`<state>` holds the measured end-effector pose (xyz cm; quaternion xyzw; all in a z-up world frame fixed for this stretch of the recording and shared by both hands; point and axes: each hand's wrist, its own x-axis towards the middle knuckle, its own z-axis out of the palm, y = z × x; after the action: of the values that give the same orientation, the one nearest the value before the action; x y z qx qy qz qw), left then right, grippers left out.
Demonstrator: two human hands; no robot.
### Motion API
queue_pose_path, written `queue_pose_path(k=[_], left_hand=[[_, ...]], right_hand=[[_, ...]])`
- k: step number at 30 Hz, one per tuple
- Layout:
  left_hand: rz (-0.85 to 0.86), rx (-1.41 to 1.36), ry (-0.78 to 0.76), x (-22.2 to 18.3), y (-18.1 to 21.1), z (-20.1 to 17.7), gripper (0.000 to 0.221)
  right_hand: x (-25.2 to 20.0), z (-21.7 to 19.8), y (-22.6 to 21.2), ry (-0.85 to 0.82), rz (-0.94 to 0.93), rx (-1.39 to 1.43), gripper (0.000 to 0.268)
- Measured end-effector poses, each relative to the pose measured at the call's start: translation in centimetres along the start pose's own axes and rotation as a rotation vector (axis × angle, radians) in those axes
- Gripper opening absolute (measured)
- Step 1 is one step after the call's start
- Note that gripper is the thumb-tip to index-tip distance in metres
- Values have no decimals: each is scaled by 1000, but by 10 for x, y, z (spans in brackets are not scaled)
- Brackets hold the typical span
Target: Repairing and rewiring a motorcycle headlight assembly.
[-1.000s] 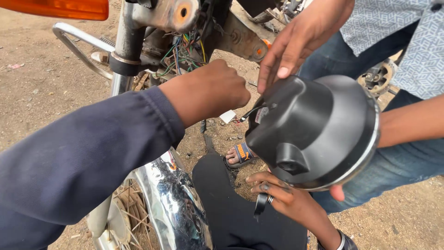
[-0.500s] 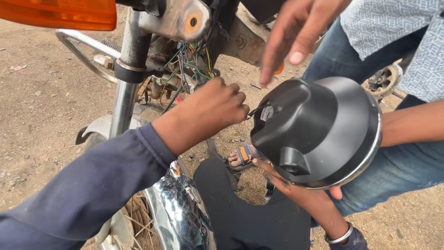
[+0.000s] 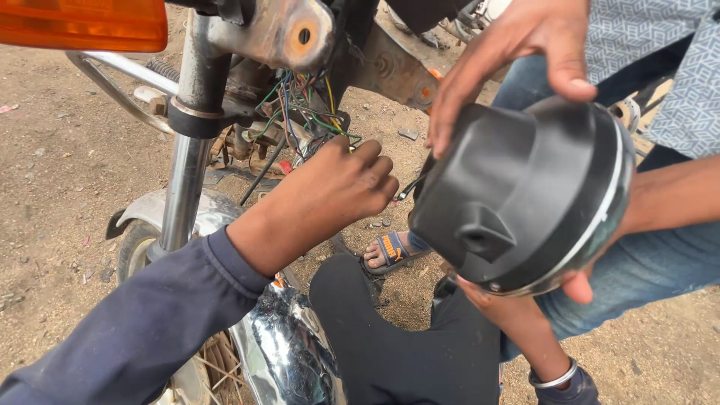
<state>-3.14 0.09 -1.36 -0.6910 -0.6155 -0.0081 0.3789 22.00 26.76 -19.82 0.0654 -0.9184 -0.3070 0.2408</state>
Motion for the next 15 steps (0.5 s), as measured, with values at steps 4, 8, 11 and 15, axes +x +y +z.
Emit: queue_pose_path(k=[4,8,11,15], left_hand=[[7,52,6,-2,4,-5,12],[-2,62,-43,-3,8,-6,11],[-10,60,-52,-2,7,-7,12],[-15,63,-52,-1,7,-3,14]], right_hand=[[-30,25,1,40,37,214,36],[-23,2,-12,-20,176,370,45],[-34,14,-19,-142,240,563,46],[-32,13,-21,-209,273,962,47]])
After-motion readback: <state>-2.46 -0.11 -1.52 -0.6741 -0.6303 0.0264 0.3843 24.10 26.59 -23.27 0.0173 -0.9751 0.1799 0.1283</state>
